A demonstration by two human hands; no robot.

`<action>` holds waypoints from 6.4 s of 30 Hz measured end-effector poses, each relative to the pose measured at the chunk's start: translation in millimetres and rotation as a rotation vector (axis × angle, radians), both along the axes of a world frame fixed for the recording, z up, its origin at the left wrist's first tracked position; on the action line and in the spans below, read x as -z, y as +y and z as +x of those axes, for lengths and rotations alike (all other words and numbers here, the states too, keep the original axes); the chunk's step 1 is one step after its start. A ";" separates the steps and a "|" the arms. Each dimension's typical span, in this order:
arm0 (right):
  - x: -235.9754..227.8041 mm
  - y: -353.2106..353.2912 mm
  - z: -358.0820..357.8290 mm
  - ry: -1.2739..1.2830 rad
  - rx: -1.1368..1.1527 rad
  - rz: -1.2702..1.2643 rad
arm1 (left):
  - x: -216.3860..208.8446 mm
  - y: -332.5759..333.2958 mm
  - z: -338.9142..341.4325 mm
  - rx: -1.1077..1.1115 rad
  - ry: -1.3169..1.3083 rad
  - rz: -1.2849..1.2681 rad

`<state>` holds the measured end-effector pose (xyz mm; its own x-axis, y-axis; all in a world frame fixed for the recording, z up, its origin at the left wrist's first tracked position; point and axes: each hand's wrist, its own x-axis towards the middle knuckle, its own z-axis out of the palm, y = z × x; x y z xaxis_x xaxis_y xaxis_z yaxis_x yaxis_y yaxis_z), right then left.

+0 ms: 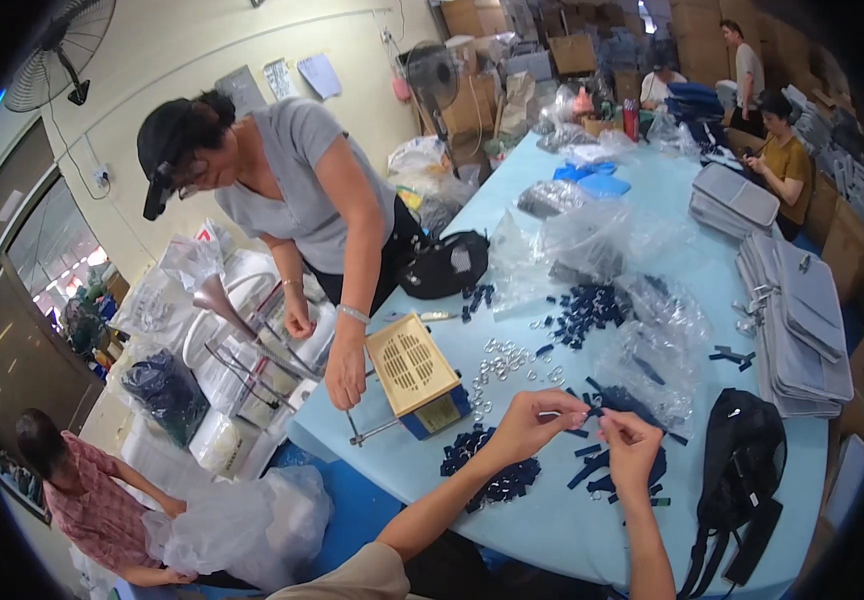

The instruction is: Assembling small hardware components onto blue plastic straps at an industrial workbench.

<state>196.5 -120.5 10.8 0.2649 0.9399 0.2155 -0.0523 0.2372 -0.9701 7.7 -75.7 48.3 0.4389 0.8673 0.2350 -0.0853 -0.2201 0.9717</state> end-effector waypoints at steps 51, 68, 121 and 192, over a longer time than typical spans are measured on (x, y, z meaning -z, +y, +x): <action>-13.5 -11.9 -2.8 0.231 -0.128 -0.048 | 10.8 0.0 8.0 0.188 -0.162 -0.473; -8.0 -10.6 -3.6 0.136 -0.172 0.044 | 12.4 3.0 9.1 0.037 -0.101 -0.319; -17.9 -14.4 -8.0 0.093 -0.371 -0.127 | 1.9 -79.1 -320.8 -0.787 -0.141 -0.698; -3.7 -16.7 -15.4 0.046 0.054 0.089 | 13.0 -23.2 6.2 -0.114 0.025 0.024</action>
<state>181.1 -137.3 14.5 0.3261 0.9018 0.2836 -0.0816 0.3257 -0.9419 13.9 -98.9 35.3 0.3435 0.9063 0.2464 -0.0337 -0.2503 0.9676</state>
